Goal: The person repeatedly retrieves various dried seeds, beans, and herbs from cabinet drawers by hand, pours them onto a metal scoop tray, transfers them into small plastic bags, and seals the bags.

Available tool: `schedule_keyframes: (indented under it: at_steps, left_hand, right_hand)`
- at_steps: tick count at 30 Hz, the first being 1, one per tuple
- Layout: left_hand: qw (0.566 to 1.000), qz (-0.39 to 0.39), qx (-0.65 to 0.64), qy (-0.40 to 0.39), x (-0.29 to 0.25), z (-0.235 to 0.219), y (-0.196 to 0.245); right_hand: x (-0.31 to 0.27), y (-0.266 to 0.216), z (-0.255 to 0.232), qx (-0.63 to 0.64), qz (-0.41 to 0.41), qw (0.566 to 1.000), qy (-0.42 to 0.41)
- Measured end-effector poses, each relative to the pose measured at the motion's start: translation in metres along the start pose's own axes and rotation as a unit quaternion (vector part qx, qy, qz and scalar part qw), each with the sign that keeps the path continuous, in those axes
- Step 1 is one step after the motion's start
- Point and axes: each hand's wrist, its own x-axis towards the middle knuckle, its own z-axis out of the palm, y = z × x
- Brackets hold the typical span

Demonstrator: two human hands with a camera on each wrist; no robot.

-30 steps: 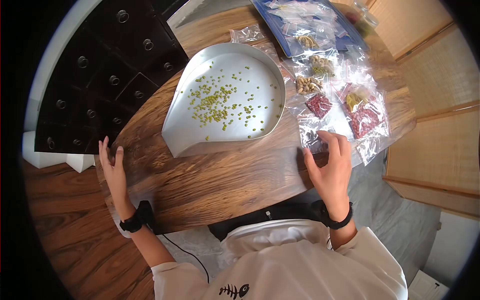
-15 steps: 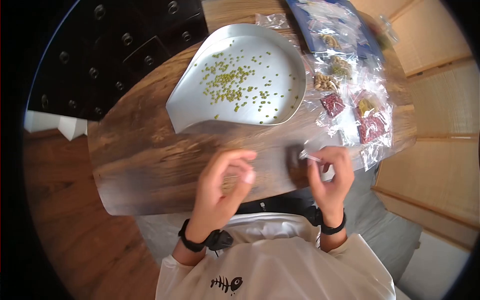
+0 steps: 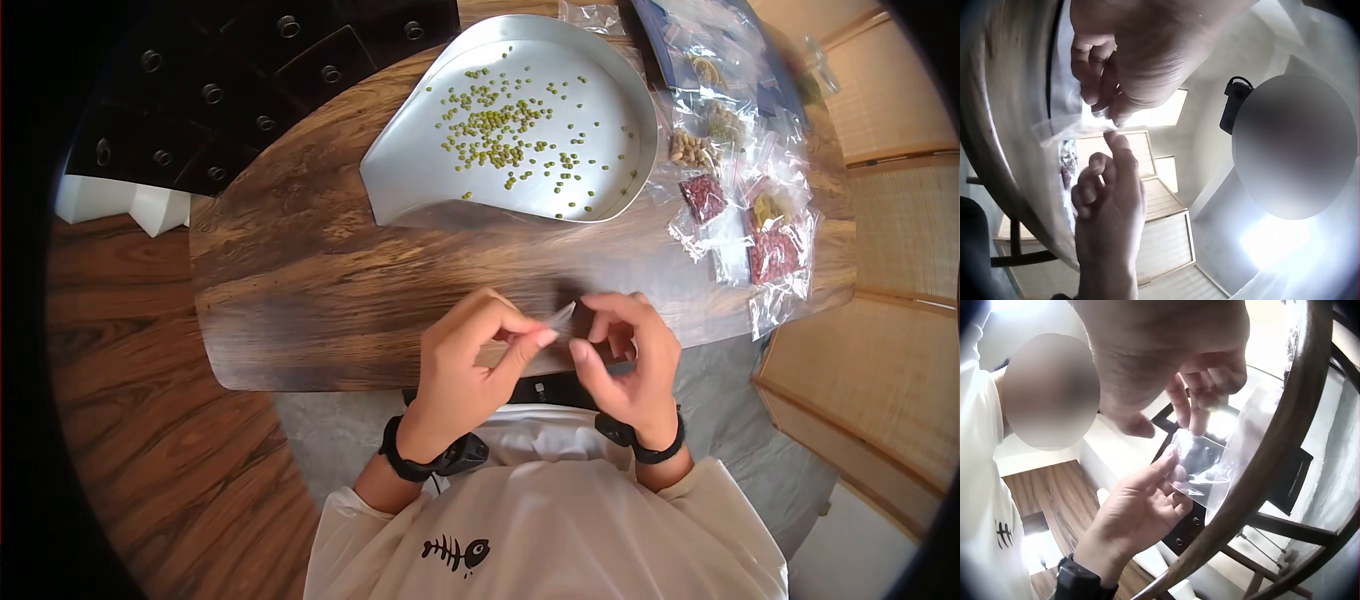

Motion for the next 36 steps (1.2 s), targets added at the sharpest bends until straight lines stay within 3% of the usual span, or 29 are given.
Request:
schedule_keyframes:
  at_steps: [4,8,10,11,15,17,22,28,30,33,36]
  left_hand:
    - [0.999,0.034,-0.005,-0.023,-0.003,0.005,-0.002]
    - [0.996,0.068,0.057,-0.008,-0.004,0.002,-0.005]
    - [0.992,0.087,0.09,-0.006,-0.004,0.001,-0.006]
    - [0.987,0.112,0.113,-0.01,-0.004,0.0,-0.007]
    - [0.974,0.151,0.165,-0.031,-0.004,-0.002,-0.004]
    - [0.978,0.14,0.148,-0.045,0.0,-0.004,0.006]
    - [0.983,0.119,0.125,-0.065,0.001,-0.003,0.008]
    - [0.988,0.083,0.127,0.038,-0.005,0.009,0.002]
    - [0.956,0.129,0.255,0.07,-0.003,0.008,0.007]
    - [0.937,0.167,0.294,0.092,0.0,0.004,0.006]
    - [0.967,0.154,0.187,0.08,-0.003,0.011,0.007]
  right_hand:
    - [-0.003,0.01,0.0,0.056,0.023,0.995,-0.073]
    - [-0.005,0.003,0.003,0.084,0.075,0.993,-0.027]
    - [0.001,0.009,0.002,0.008,-0.109,0.992,-0.062]
    - [0.0,0.012,0.004,-0.002,-0.139,0.988,-0.064]
    - [-0.002,0.012,0.006,-0.002,-0.126,0.99,-0.065]
    - [-0.001,0.011,0.004,-0.012,-0.097,0.993,-0.07]
    - [0.003,0.007,0.001,-0.048,-0.116,0.991,-0.05]
    - [0.003,0.005,0.002,-0.122,-0.153,0.979,-0.049]
    - [0.002,0.002,0.003,-0.138,-0.161,0.976,-0.056]
    - [0.001,-0.003,0.004,-0.13,-0.145,0.975,-0.105]
    - [0.005,-0.012,0.004,-0.111,-0.119,0.979,-0.124]
